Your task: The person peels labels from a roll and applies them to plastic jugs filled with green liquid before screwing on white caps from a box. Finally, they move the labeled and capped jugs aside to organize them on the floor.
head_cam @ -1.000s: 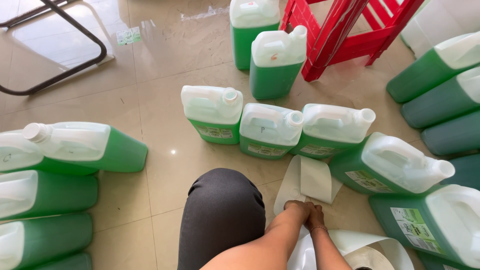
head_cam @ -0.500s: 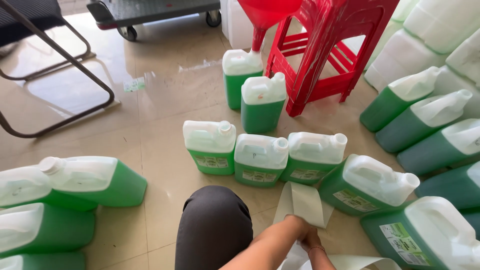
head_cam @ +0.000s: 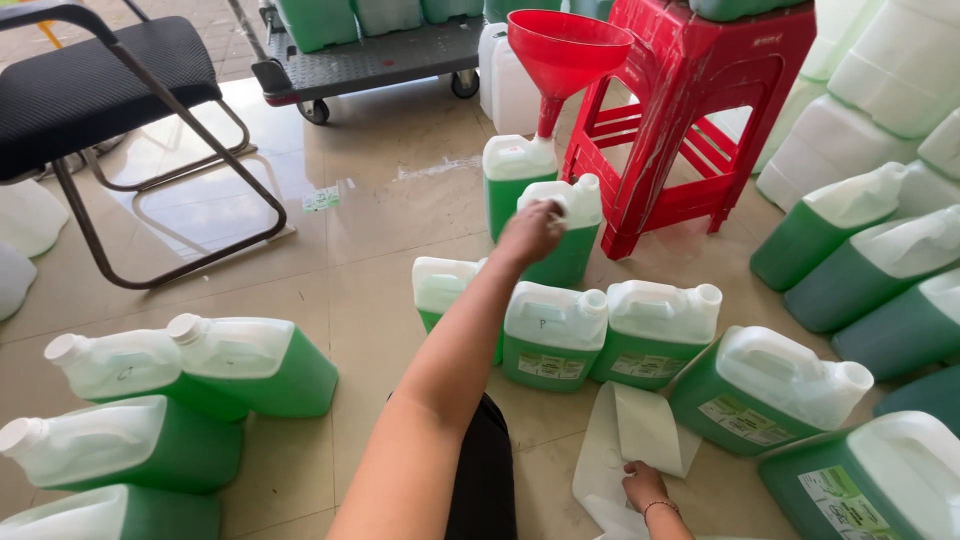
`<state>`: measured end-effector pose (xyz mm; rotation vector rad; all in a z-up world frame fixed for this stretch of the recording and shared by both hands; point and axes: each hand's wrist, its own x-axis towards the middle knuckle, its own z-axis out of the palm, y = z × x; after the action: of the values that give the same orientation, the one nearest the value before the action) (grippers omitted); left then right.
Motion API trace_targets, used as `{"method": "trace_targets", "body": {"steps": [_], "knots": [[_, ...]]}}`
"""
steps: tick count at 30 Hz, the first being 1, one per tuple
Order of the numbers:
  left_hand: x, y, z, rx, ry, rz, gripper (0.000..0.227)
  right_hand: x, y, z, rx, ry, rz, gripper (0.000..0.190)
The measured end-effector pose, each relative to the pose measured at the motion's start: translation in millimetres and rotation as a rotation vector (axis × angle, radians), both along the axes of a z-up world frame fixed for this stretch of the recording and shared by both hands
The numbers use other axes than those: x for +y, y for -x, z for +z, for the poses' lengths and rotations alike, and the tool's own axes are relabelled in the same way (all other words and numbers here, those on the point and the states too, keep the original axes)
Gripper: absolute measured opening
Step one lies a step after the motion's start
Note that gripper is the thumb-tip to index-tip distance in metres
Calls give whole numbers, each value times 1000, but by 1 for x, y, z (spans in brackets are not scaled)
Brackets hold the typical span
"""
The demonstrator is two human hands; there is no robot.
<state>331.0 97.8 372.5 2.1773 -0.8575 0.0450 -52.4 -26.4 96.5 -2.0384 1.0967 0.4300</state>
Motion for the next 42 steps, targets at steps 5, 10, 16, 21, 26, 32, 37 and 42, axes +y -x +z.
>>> {"method": "trace_targets", "body": {"steps": [5, 10, 16, 21, 26, 32, 37, 42], "knots": [[78, -1, -28, 259, -568, 276, 66, 19, -7, 8, 11, -80, -58, 39], [76, -32, -87, 155, -554, 239, 51, 21, -10, 3, -49, -27, 12, 37], [56, -46, -119, 32, -559, 293, 28, 14, -8, -5, -17, -63, -45, 36], [50, -42, -114, 65, -558, 342, 26, 12, -6, -15, -63, -45, -28, 35], [60, -39, -91, 41, -573, 347, 27, 6, -8, -24, -99, -47, -53, 34], [64, -24, -23, 102, -464, 333, 39, 9, -7, -23, -52, -27, -47, 32], [23, -2, 3, 188, -173, -92, 37, 13, -7, -20, -60, -20, -26, 33], [-59, 84, -22, -68, -440, -545, 21, 15, -3, -12, -61, -103, -98, 34]]}}
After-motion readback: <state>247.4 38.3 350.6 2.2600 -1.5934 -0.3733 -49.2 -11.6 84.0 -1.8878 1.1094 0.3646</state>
